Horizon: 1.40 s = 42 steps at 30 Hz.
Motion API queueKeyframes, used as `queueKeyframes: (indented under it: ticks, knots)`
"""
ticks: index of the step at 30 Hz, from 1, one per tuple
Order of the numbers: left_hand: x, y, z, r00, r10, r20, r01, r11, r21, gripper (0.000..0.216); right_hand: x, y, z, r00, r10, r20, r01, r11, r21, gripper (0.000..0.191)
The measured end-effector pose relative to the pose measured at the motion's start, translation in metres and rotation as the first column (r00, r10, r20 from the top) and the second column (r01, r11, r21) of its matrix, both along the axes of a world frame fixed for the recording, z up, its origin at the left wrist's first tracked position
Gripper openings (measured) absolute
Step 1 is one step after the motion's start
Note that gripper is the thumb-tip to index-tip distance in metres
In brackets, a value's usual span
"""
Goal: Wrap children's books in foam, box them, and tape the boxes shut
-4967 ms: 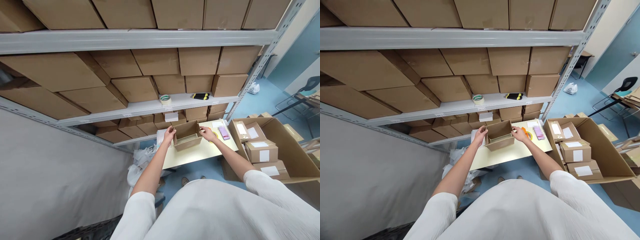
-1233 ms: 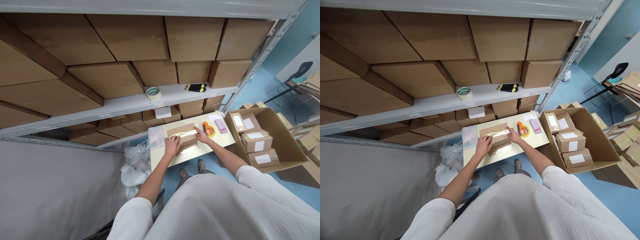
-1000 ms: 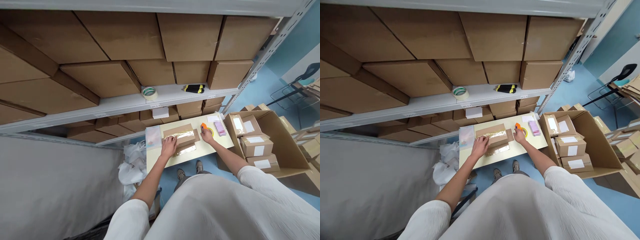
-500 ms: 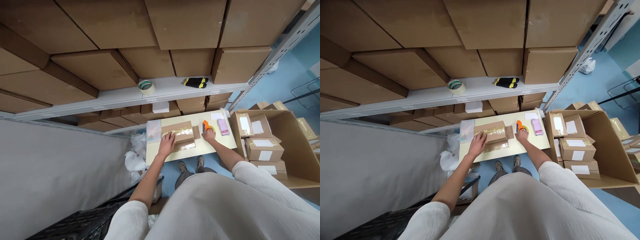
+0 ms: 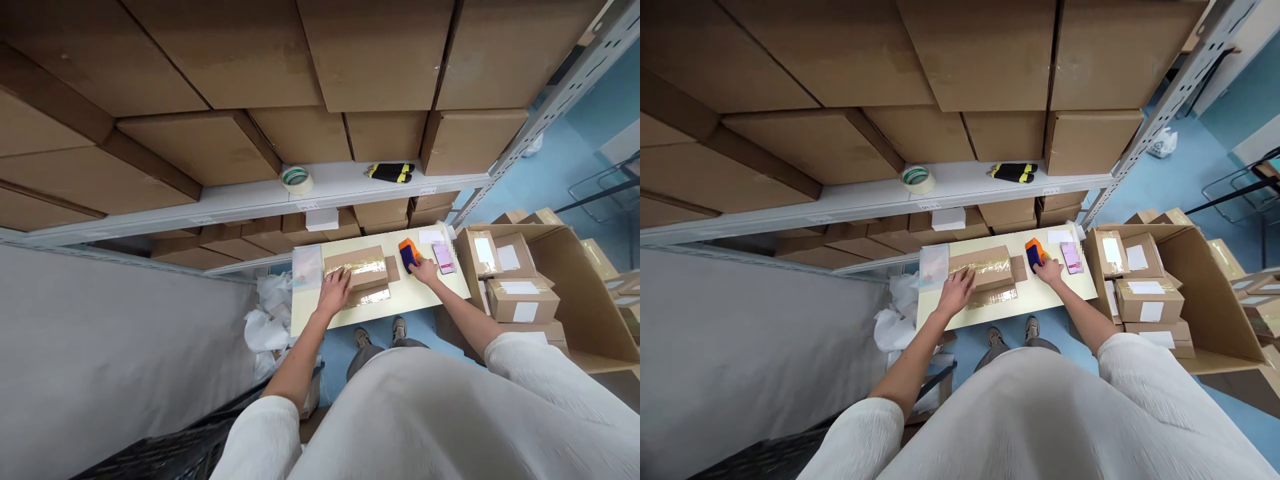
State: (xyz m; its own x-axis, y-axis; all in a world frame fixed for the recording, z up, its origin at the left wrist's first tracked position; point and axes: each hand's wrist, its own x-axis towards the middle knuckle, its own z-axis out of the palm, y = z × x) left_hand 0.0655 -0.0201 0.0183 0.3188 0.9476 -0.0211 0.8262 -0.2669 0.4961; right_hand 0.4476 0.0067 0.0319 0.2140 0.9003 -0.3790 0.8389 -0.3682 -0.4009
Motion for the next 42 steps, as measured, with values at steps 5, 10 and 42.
queueKeyframes:
  ticks: [5, 10, 42]
  knots:
    - [-0.002, 0.000, -0.001, 0.999, 0.010, 0.042, -0.010, 1.000, 0.002, 0.057, -0.011, 0.013, 0.054, 0.848, 0.183, -0.498, -0.128, 0.982, 0.142, 0.031]
    - [-0.009, 0.004, -0.006, 0.980, 0.019, 0.196, -0.018, 1.000, -0.009, 0.058, -0.061, 0.037, 0.090, 0.612, 0.266, -0.745, -0.242, 0.959, 0.144, 0.031]
    - [-0.012, 0.002, -0.003, 0.959, 0.020, 0.284, -0.009, 0.999, -0.038, 0.059, -0.129, 0.037, 0.096, 0.791, 0.565, -0.237, -0.516, 0.823, 0.239, 0.051]
